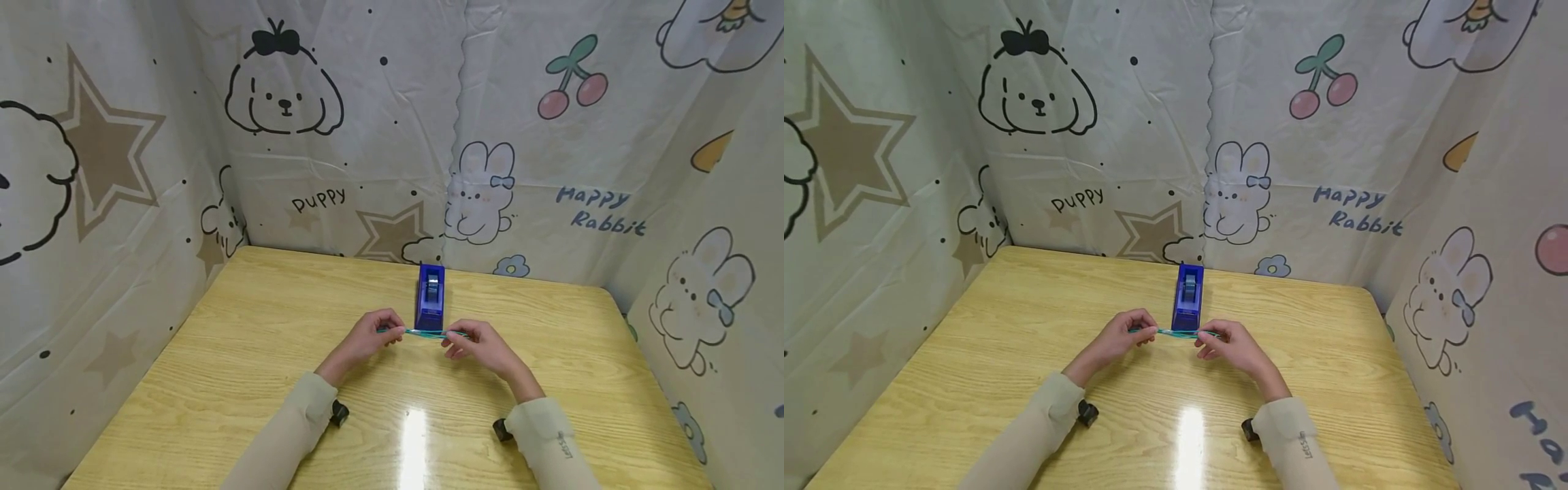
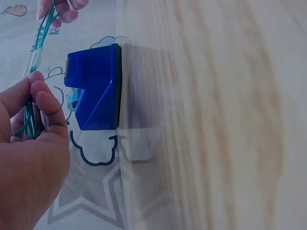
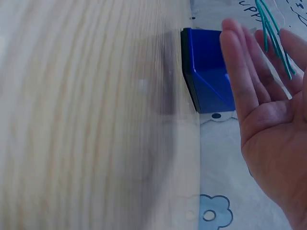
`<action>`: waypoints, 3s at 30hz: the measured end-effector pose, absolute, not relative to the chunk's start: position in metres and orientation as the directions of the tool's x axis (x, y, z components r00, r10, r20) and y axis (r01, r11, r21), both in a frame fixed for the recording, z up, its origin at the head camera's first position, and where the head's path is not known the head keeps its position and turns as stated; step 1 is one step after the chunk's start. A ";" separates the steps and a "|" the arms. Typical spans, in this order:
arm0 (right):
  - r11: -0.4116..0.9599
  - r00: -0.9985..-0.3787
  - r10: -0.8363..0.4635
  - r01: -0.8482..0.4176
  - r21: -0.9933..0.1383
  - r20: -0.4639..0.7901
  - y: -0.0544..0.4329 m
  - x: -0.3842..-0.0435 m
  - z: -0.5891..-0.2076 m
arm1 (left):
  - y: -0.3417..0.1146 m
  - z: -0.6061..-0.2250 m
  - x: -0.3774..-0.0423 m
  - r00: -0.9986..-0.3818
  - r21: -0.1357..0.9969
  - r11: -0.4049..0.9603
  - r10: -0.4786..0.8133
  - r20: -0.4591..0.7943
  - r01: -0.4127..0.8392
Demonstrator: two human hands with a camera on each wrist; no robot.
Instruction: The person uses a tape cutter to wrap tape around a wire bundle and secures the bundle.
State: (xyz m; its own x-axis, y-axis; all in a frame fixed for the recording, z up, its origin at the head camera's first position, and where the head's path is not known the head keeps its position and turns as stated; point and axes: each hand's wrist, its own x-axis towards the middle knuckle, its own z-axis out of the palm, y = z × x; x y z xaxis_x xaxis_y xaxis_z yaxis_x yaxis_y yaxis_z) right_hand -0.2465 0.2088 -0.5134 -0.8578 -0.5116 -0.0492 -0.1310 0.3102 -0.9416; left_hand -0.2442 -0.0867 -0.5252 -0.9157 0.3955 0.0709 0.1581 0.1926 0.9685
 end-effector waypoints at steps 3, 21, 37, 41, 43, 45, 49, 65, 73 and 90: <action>0.271 -0.855 -0.514 -0.095 -0.958 -0.061 0.205 -0.247 -0.515 | -0.087 -0.526 -0.245 -0.914 0.967 0.195 0.399 0.074 0.164; 0.215 -0.895 -0.444 -0.054 -0.975 -0.049 0.208 -0.247 -0.519 | -0.084 -0.522 -0.245 -0.927 0.957 0.259 0.375 0.025 0.131; 0.195 -0.889 -0.451 -0.012 -0.981 -0.078 0.208 -0.242 -0.520 | -0.088 -0.520 -0.240 -0.930 0.954 0.279 0.369 -0.003 0.107; 0.196 -0.884 -0.459 -0.001 -0.981 -0.091 0.210 -0.239 -0.523 | -0.094 -0.519 -0.236 -0.921 0.948 0.296 0.389 -0.010 0.115; 0.205 -0.879 -0.465 0.009 -0.979 -0.105 0.210 -0.238 -0.524 | -0.098 -0.520 -0.234 -0.916 0.940 0.312 0.401 0.004 0.140; 0.211 -0.870 -0.479 0.016 -0.977 -0.118 0.211 -0.236 -0.525 | -0.101 -0.519 -0.231 -0.913 0.931 0.329 0.407 0.008 0.155; 0.231 -0.855 -0.498 0.030 -0.973 -0.145 0.211 -0.232 -0.528 | -0.107 -0.521 -0.227 -0.909 0.908 0.384 0.416 -0.005 0.170; 0.349 -0.784 -0.580 0.008 -0.937 -0.223 0.207 -0.223 -0.535 | -0.116 -0.523 -0.220 -0.876 0.827 0.515 0.479 -0.060 0.225; 0.425 -0.793 -0.562 -0.035 -0.905 -0.234 0.207 -0.223 -0.535 | -0.116 -0.525 -0.219 -0.859 0.811 0.527 0.508 -0.061 0.254; 0.466 -0.799 -0.576 -0.146 -0.872 -0.174 0.207 -0.225 -0.538 | -0.111 -0.527 -0.222 -0.850 0.782 0.574 0.514 -0.114 0.242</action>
State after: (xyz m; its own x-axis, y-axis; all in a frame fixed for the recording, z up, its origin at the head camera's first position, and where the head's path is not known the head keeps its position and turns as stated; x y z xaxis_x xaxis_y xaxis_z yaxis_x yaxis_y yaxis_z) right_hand -0.2248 0.2074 -0.5383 -0.7990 -0.5756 -0.1737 -0.1462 0.4663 -0.8725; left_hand -0.2219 -0.1110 -0.5270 -0.8503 0.5139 -0.1138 0.2423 0.5740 0.7822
